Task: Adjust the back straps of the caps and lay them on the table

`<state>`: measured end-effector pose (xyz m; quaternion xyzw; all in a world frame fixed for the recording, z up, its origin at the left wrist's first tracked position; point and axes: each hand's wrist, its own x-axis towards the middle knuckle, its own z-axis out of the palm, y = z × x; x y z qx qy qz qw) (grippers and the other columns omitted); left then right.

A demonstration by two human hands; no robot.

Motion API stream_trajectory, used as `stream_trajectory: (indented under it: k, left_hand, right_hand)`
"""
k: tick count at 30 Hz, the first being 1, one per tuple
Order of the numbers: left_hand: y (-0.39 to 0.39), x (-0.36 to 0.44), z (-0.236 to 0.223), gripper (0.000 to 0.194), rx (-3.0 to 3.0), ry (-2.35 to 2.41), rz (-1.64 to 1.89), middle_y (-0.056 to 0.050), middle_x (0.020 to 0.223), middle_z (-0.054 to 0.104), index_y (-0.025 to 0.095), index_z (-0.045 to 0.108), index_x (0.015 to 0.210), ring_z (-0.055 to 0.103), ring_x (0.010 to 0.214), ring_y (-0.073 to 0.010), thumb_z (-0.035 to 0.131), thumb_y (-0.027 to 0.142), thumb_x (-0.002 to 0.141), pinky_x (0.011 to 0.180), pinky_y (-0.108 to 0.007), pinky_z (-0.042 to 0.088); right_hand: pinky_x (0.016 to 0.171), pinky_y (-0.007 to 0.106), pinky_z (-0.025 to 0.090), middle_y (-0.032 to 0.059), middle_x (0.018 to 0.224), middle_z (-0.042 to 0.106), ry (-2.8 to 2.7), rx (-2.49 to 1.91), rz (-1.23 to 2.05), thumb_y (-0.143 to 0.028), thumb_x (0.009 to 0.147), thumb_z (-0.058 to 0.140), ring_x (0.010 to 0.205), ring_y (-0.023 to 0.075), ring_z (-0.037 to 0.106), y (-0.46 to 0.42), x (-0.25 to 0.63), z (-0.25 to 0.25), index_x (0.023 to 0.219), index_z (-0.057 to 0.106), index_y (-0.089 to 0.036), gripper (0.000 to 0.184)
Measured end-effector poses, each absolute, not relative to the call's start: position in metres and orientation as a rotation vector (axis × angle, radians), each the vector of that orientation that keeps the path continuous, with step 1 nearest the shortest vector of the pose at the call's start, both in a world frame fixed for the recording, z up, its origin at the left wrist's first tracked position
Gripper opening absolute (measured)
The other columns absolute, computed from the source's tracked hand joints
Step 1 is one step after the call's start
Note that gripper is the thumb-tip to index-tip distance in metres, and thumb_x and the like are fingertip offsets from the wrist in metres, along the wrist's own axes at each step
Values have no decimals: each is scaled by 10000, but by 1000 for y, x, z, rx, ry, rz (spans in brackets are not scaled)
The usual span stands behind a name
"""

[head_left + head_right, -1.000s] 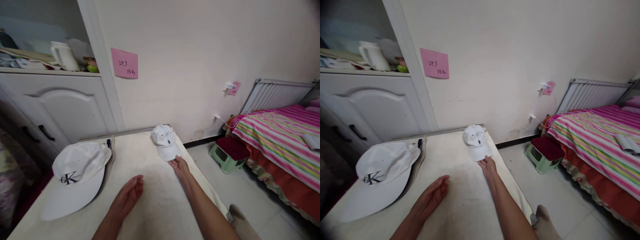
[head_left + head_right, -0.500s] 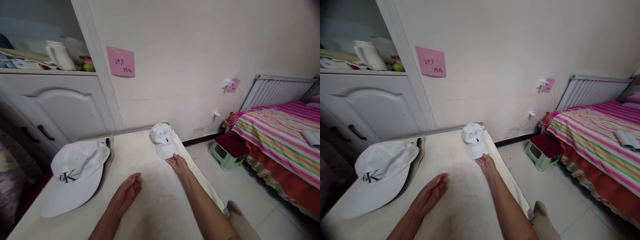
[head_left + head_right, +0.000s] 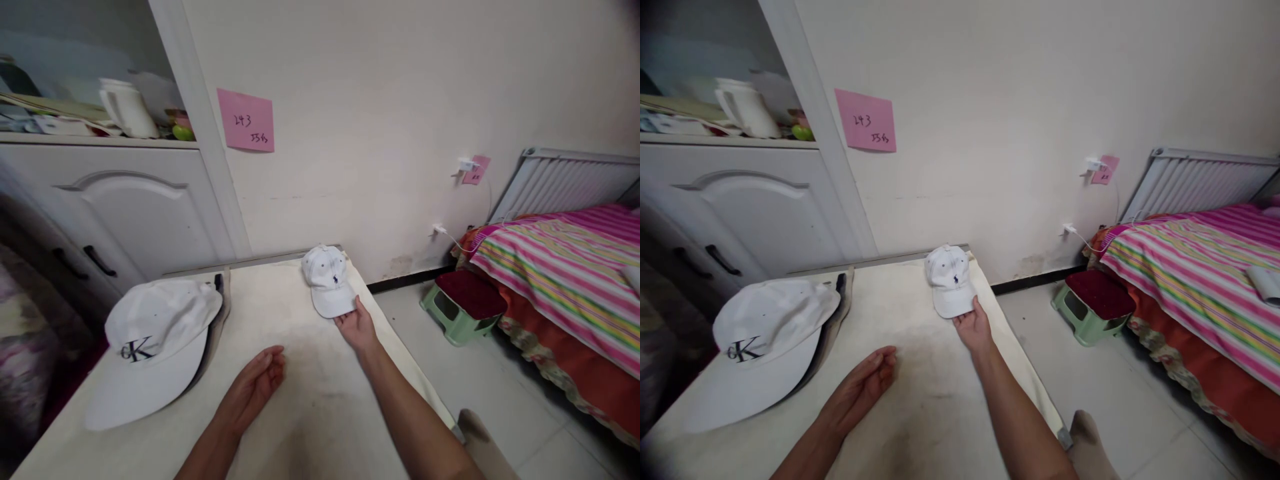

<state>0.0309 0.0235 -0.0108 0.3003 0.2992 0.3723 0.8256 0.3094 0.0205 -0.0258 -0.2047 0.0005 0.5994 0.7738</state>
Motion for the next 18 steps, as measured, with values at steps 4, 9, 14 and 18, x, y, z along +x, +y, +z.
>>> stream_trajectory:
  k: [4,9,14,18]
  left_hand:
    - [31,53,-11,210,550,617,751,-147,1087,732,124,700,1065,697,1000,-210,587,110,888,898,-318,552]
    - [59,133,-13,127,456,611,807,-192,1079,726,114,665,923,695,1036,-242,541,136,907,972,-379,509]
    - [76,180,-21,99,468,594,901,-59,737,728,147,621,756,721,757,-166,638,113,847,841,-295,550]
    - [75,182,-23,98,510,565,911,-49,710,718,130,644,782,714,725,-194,735,166,779,777,-310,560]
  right_hand:
    - [867,400,547,51,1055,758,-14,-401,1324,-436,925,534,981,224,694,25,307,-21,1162,637,-212,342]
    - [840,370,549,48,980,766,-22,-385,1313,-345,913,507,942,209,697,25,307,-22,1030,667,-202,244]
    - [823,303,548,35,853,759,-42,-432,1262,-149,807,513,855,163,697,26,309,-27,860,660,-202,165]
    - [817,293,551,35,844,756,-61,-492,1222,-111,783,549,846,166,697,32,304,-29,857,662,-191,157]
